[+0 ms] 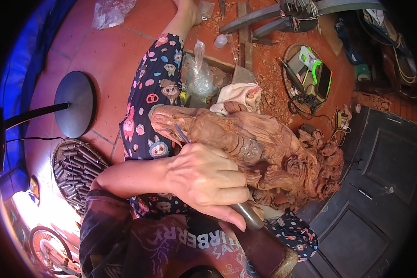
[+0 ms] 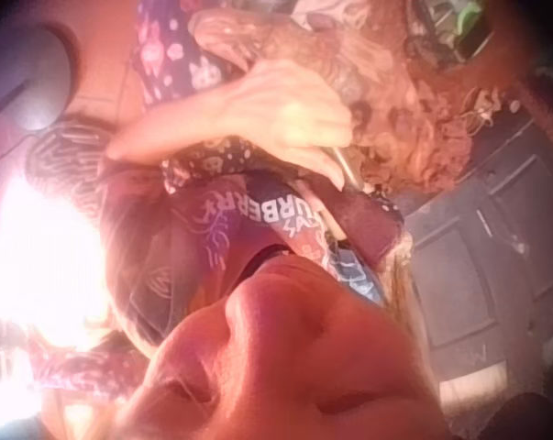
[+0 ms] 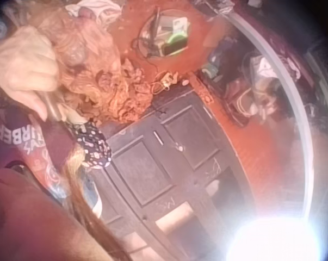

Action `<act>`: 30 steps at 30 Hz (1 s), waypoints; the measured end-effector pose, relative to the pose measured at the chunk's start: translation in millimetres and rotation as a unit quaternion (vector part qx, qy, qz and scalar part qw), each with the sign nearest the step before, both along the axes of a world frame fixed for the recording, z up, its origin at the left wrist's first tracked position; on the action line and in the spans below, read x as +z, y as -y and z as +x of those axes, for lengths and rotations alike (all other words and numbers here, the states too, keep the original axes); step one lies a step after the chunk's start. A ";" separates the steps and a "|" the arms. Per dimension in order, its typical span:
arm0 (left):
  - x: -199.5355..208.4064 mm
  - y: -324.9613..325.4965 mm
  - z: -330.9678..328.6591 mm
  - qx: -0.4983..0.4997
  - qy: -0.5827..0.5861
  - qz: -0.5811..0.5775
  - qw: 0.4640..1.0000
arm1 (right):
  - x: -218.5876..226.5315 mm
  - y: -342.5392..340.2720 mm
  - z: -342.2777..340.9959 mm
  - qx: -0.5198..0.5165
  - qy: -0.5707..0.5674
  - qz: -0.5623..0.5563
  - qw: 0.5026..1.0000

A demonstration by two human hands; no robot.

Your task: The person sits on the floor and carves a large piece of wood using a chisel and mallet. They repeatedly strike the chisel to shape the wood, occasionally adjusting their grip and the wood's position.

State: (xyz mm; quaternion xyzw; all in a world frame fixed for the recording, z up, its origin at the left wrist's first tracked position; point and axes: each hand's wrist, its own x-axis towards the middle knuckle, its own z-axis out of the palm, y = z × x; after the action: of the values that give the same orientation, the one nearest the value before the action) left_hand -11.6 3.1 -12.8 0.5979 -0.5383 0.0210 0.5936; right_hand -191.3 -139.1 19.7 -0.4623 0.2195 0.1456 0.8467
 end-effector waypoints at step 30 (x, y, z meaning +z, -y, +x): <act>13.8 11.4 -4.7 0.162 0.103 0.061 0.980 | 2.4 9.6 5.5 -0.057 0.057 -0.052 0.995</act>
State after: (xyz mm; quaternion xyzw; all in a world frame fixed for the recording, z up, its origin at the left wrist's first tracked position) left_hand -16.3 -8.4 1.0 0.7067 -0.4932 0.1457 0.4859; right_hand -185.8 -148.7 22.2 -0.4997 0.2036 0.0590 0.8399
